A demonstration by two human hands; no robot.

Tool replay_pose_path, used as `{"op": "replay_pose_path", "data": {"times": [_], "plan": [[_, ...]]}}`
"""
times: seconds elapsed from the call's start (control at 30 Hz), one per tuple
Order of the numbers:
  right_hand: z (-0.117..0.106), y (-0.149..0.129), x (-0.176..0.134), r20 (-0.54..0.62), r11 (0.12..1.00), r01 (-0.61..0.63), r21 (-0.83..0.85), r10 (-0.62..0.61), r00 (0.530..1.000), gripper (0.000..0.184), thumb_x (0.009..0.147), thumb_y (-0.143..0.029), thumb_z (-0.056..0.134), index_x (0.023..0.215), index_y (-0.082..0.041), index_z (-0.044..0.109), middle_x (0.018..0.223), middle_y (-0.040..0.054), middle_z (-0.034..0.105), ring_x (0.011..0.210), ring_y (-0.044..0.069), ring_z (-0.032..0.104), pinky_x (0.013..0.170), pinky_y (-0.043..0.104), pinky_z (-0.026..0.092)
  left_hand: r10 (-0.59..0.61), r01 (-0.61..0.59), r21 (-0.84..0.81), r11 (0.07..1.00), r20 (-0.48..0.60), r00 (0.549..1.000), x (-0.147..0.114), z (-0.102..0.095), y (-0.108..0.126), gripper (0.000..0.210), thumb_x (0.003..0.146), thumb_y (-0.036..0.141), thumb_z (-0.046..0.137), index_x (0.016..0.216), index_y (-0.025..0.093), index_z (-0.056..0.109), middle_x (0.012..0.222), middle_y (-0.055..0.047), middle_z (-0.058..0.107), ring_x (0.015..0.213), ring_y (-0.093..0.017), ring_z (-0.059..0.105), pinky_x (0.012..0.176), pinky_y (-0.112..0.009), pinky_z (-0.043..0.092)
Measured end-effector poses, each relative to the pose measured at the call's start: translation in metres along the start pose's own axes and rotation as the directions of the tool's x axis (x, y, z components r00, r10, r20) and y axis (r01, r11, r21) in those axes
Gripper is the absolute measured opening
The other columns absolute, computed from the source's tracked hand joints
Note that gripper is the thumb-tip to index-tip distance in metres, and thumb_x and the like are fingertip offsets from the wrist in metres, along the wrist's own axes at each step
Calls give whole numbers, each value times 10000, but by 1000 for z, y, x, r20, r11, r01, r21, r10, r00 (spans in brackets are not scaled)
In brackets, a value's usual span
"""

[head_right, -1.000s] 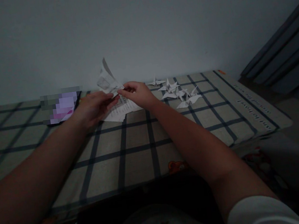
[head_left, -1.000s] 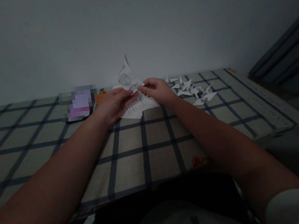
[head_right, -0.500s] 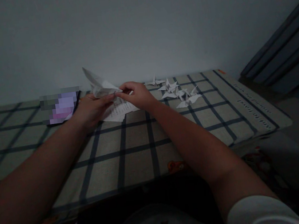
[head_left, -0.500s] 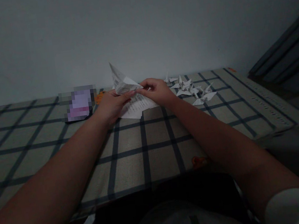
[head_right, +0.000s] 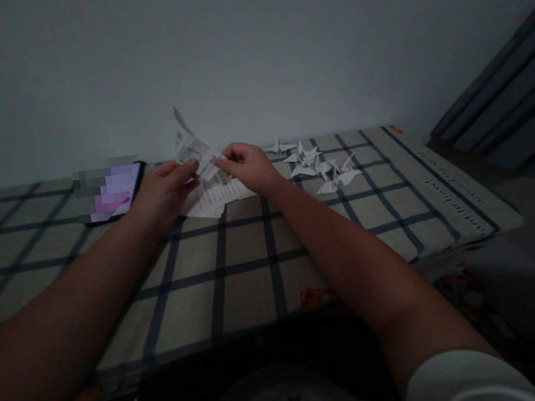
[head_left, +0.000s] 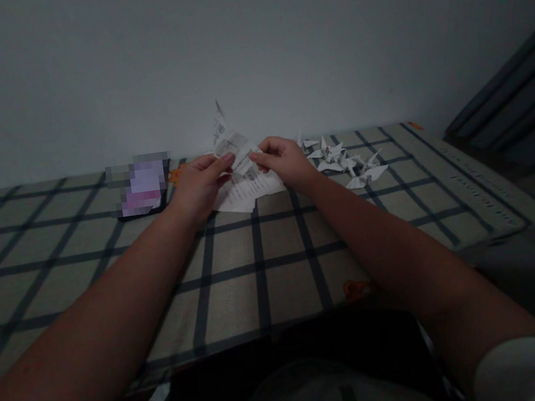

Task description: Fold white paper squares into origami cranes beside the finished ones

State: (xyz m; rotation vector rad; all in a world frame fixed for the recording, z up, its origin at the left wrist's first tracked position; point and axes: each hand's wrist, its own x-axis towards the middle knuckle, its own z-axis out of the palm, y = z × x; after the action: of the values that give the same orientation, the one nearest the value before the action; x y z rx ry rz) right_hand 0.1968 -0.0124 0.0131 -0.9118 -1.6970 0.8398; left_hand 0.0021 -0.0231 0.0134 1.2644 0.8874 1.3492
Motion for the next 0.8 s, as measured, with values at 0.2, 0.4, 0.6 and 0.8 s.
{"op": "replay_pose_path", "data": {"times": [0.2,0.4,0.6,0.8], "plan": [[1,-4,0,24,993,-62,96,60,998,266,849,-418,704,815,-191,569,717,-33,562,652,97,504,621,230,443,19,-18,55,998,-20,1000,3,-2,0,311,687,401,864,670,168,659,750,-18,688,742,-130,643,777,-265,547],[5,-2,-3,97,990,-81,112,71,993,370,776,-503,749,867,-164,636,754,-18,593,651,100,508,597,230,431,35,-38,179,983,22,999,-1,-2,-4,323,669,455,878,712,169,735,709,-22,691,658,-138,618,652,-265,521],[3,-3,-3,67,998,-45,41,42,997,373,785,-521,736,829,-164,635,741,-10,592,680,112,514,601,234,404,54,-54,232,971,9,999,-4,-1,-5,309,685,463,865,741,177,765,742,-34,715,653,-154,625,587,-261,496],[-1,-8,-2,9,994,-102,37,101,995,449,785,-588,743,734,-172,581,660,-28,539,621,96,470,582,237,395,57,-52,193,980,-21,998,4,-5,-4,316,691,459,855,710,174,720,724,-35,693,652,-151,619,619,-272,512]]}}
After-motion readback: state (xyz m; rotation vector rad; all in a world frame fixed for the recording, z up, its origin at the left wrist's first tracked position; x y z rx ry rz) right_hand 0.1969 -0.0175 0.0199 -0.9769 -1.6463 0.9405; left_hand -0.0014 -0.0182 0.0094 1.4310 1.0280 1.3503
